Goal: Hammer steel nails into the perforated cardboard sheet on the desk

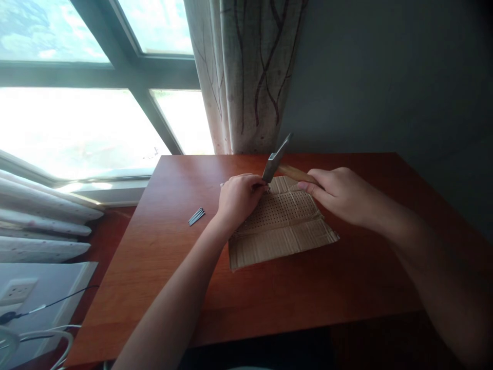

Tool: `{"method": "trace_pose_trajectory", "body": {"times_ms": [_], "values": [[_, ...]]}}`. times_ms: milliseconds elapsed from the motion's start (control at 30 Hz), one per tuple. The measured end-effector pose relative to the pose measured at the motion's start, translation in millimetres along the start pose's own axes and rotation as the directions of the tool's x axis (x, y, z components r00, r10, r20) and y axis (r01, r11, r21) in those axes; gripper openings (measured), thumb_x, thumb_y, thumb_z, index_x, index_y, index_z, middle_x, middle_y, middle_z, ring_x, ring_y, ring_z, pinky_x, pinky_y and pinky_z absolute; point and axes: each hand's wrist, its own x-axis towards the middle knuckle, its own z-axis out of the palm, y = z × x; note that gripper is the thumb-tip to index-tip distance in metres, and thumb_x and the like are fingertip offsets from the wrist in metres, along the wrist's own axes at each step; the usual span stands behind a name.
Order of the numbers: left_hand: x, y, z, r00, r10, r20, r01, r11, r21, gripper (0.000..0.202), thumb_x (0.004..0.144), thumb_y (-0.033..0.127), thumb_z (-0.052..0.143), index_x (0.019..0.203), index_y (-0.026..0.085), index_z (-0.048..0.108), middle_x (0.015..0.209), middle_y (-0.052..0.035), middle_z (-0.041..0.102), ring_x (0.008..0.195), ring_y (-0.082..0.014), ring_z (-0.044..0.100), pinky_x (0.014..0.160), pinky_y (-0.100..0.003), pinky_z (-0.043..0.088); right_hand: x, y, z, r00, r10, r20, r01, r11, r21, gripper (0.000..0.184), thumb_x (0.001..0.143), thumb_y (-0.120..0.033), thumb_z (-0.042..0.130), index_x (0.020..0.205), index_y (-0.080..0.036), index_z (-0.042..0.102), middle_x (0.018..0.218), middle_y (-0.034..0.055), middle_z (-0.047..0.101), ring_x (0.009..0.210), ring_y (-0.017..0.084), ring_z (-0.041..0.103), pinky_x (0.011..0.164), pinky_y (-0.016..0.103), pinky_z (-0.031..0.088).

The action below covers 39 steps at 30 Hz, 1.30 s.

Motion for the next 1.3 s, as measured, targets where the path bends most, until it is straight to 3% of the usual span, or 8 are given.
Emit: {"method": "trace_pose_trajectory", "body": {"times_ms": [200,400,533,733,1000,1300], "values": [[0.1,-1.7,1.2,1.0,0.014,-0.01,-0.014,1.0,-0.012,0.01,0.085,0.023,0.069,0.088,0.027,0.078,0.091,-0.0017,0.079,0.081,-0.0214,0.071,0.074,-0.033,0.052,0.9,-4.0,-3.2,0.998,-0.005,-0.063,0.006,1.0,0.017,0.046,0.096,-0.053,0.052,0.063,-0.023,0.042,0.054,-0.0016,0.049,0.049,0.013,0.039,0.054,0.031,0.024],[0.0,-2.3,0.1,0.999,0.049,-0.021,-0.049,0.999,-0.016,0.01,0.087,0.025,0.068,0.088,0.025,0.078,0.096,-0.0039,0.075,0.082,-0.0197,0.068,0.074,-0.032,0.051,0.5,-1.9,-2.1,0.999,0.028,-0.023,-0.028,1.0,-0.009,0.043,0.096,-0.05,0.053,0.064,-0.023,0.045,0.054,-0.0012,0.05,0.049,0.013,0.04,0.054,0.031,0.024],[0.2,-1.9,-0.4,0.998,0.056,-0.012,-0.057,0.998,-0.026,0.011,0.087,0.024,0.068,0.088,0.025,0.079,0.097,-0.0045,0.075,0.084,-0.0201,0.068,0.077,-0.033,0.051,-0.3,-2.9,-3.1,0.996,0.008,-0.086,-0.009,1.0,-0.004,0.045,0.096,-0.051,0.052,0.062,-0.023,0.042,0.052,-0.0014,0.048,0.047,0.013,0.038,0.053,0.032,0.023],[-0.7,-1.5,0.4,0.998,0.057,0.021,-0.057,0.998,0.013,0.011,0.087,0.022,0.067,0.086,0.024,0.079,0.095,-0.0044,0.074,0.083,-0.0201,0.067,0.074,-0.033,0.05,-1.2,-4.2,2.7,0.998,0.043,0.04,-0.042,0.998,-0.04,0.04,0.097,-0.046,0.051,0.065,-0.023,0.047,0.057,-0.0001,0.053,0.05,0.014,0.043,0.054,0.032,0.024],[0.4,0.2,-1.4,0.995,0.084,0.05,-0.086,0.995,0.042,0.012,0.086,0.019,0.066,0.085,0.023,0.077,0.095,-0.0044,0.074,0.08,-0.0194,0.067,0.075,-0.032,0.051,-4.0,-0.3,2.9,0.999,0.032,-0.014,-0.032,0.999,0.012,0.04,0.096,-0.046,0.051,0.064,-0.023,0.044,0.055,-0.0006,0.052,0.05,0.014,0.043,0.053,0.031,0.026],[-20.5,10.4,-17.7,0.977,0.187,0.099,-0.203,0.963,0.18,0.015,0.09,0.024,0.065,0.102,0.023,0.075,0.109,-0.0081,0.072,0.101,-0.0275,0.065,0.092,-0.044,0.052,-9.9,4.7,6.7,0.997,0.075,-0.025,-0.073,0.993,0.088,0.038,0.095,-0.043,0.054,0.064,-0.023,0.046,0.054,-0.0016,0.052,0.049,0.013,0.045,0.052,0.03,0.027]]}}
